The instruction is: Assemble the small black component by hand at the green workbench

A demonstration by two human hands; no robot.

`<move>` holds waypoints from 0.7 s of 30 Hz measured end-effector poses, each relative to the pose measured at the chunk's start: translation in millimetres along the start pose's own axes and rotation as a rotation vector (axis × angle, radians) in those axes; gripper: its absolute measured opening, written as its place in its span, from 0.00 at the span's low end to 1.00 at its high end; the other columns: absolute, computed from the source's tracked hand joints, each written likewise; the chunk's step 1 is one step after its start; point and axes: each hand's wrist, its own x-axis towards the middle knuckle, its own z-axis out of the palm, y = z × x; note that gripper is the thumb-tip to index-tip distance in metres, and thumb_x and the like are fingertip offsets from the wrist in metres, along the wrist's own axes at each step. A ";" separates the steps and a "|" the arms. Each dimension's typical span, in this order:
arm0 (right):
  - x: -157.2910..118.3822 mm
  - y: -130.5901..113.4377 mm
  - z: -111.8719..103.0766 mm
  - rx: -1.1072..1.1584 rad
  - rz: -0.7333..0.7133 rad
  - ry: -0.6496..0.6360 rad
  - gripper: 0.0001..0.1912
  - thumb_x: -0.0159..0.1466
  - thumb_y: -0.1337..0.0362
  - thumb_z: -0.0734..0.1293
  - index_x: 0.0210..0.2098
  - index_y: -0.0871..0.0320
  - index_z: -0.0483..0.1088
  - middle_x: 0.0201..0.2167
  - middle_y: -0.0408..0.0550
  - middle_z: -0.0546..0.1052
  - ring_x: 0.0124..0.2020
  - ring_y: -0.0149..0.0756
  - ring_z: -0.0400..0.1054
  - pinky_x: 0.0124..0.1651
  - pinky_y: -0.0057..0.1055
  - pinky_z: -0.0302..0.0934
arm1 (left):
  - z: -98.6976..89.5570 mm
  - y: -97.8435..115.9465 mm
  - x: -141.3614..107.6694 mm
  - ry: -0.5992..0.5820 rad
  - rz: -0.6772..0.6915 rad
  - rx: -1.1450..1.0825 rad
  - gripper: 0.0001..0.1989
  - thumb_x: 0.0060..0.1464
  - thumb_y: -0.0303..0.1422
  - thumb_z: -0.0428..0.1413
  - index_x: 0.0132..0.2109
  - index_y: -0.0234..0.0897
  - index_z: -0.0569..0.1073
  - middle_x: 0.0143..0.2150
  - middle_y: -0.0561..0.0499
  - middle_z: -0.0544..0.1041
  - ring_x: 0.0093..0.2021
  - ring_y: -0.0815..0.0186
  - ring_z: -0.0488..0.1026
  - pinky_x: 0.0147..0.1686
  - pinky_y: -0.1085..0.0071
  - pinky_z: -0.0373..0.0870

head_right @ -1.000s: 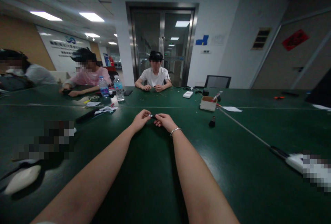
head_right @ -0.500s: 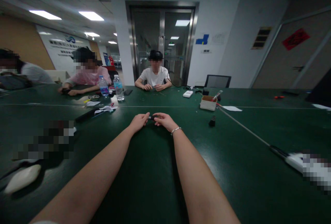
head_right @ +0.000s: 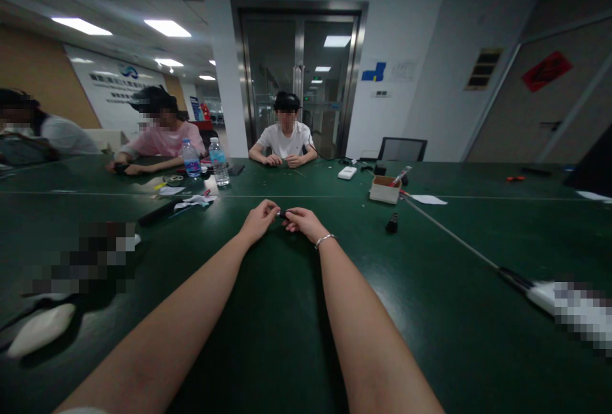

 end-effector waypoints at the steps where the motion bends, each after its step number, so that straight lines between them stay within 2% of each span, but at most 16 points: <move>1: -0.4 -0.5 0.1 0.007 0.002 0.004 0.06 0.62 0.69 0.64 0.39 0.64 0.68 0.25 0.50 0.76 0.21 0.25 0.68 0.24 0.20 0.64 | 2.1 -2.3 1.4 -0.001 0.005 -0.059 0.14 0.53 0.43 0.50 0.40 0.38 0.71 0.27 0.53 0.73 0.28 0.69 0.69 0.30 0.74 0.62; 5: -1.2 -0.9 -0.1 0.020 -0.001 0.004 0.06 0.62 0.69 0.64 0.39 0.64 0.67 0.25 0.49 0.76 0.21 0.25 0.69 0.24 0.20 0.64 | 8.2 -13.3 7.1 -0.032 -0.026 -0.270 0.11 0.50 0.37 0.54 0.40 0.36 0.71 0.29 0.51 0.74 0.30 0.69 0.71 0.32 0.73 0.65; 9: -0.3 1.1 -1.0 -0.019 -0.034 -0.006 0.10 0.58 0.71 0.67 0.40 0.62 0.67 0.24 0.46 0.75 0.22 0.25 0.69 0.25 0.20 0.63 | 8.7 -19.2 9.5 -0.046 -0.058 -0.352 0.12 0.48 0.37 0.56 0.37 0.33 0.72 0.27 0.50 0.74 0.28 0.69 0.70 0.31 0.72 0.65; 12: 1.1 2.8 0.5 -0.128 -0.060 -0.006 0.13 0.56 0.72 0.68 0.40 0.60 0.66 0.23 0.42 0.73 0.23 0.26 0.68 0.27 0.22 0.63 | 7.6 -18.8 9.8 -0.046 -0.090 -0.386 0.14 0.46 0.39 0.57 0.35 0.32 0.71 0.25 0.50 0.73 0.26 0.70 0.69 0.29 0.73 0.65; 17: 2.0 3.9 10.3 -0.564 -0.146 0.111 0.13 0.54 0.69 0.68 0.39 0.57 0.64 0.24 0.39 0.71 0.24 0.28 0.64 0.31 0.27 0.60 | 4.2 -13.0 7.8 -0.005 -0.108 -0.309 0.17 0.44 0.45 0.58 0.31 0.34 0.70 0.25 0.51 0.73 0.24 0.71 0.68 0.26 0.74 0.63; 21: 2.0 5.9 17.3 -0.979 -0.259 0.198 0.13 0.52 0.63 0.71 0.35 0.58 0.66 0.33 0.45 0.71 0.36 0.35 0.63 0.40 0.33 0.57 | 3.7 -6.0 3.2 -0.002 -0.054 -0.251 0.16 0.45 0.45 0.57 0.32 0.36 0.70 0.30 0.52 0.74 0.21 0.73 0.68 0.22 0.75 0.63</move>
